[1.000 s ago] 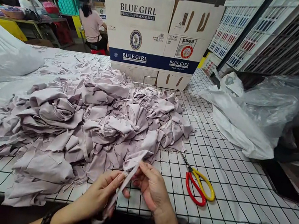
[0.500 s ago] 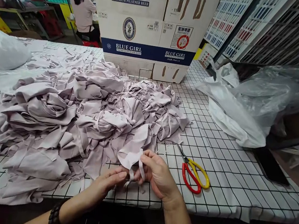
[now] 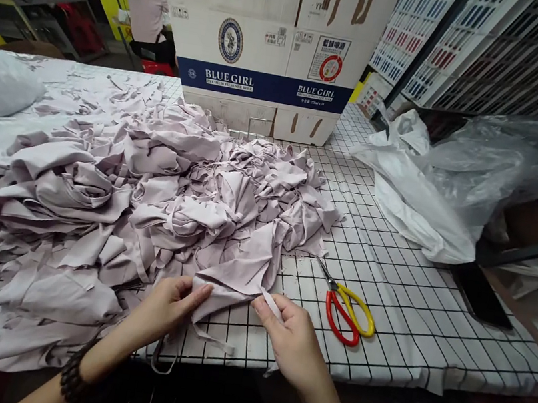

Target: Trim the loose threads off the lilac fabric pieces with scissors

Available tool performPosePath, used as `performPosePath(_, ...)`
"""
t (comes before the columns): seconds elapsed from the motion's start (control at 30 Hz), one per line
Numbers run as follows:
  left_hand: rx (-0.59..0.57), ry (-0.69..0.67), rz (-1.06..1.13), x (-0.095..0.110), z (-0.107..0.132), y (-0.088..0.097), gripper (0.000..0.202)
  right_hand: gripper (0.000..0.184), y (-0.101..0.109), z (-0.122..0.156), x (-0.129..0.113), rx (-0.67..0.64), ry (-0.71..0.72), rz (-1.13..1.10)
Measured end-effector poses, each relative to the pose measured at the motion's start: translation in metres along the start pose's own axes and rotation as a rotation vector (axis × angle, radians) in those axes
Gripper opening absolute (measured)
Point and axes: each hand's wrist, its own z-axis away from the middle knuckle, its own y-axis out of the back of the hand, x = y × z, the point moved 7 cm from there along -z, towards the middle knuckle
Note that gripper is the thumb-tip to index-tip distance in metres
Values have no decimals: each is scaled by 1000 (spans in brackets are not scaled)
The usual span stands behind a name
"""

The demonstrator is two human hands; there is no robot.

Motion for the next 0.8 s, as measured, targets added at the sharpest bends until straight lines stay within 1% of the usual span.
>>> performPosePath(0.03,114,-85,-146,12,5,14,34,26,5,4,1,36,9,58)
performPosePath(0.07,219,-170,-269,24,13,23,28,26,8,8,1,69,25,123)
performPosePath(0.1,282,-237,-363,35,20,26,25,27,10,13,-1,98,49,192)
performPosePath(0.13,281,-274,-408,43,26,23,25,27,10,17,-5,122,80,257)
performPosePath(0.17,200,-267,-386,47,28,12,28,26,8,22,-10,134,115,316)
performPosePath(0.2,64,-222,-324,46,28,-3,35,26,4,25,-15,136,153,374)
performPosePath(0.27,-228,-91,-154,38,26,-39,51,27,-7,32,-26,126,236,503)
performPosePath(0.3,-329,-42,-72,35,24,-54,56,28,-12,35,-31,125,277,574)
performPosePath(0.33,-391,-15,-7,32,21,-65,58,29,-16,38,-35,137,321,650)
performPosePath(0.37,-419,-1,37,30,16,-72,58,30,-18,40,-38,163,366,728)
performPosePath(0.4,-418,1,61,28,10,-76,57,30,-20,43,-40,202,411,800)
performPosePath(0.5,-372,-1,61,23,-2,-76,55,30,-25,50,-40,301,528,972)
performPosePath(0.57,-390,23,55,21,-5,-75,56,30,-31,53,-37,313,565,1048)
performPosePath(0.67,-457,82,128,23,-4,-76,55,33,-39,53,-33,270,549,1089)
performPosePath(0.73,-441,103,167,28,-5,-71,53,32,-39,51,-31,204,489,1037)
performPosePath(0.8,-409,110,172,35,-7,-65,50,26,-34,46,-27,143,408,925)
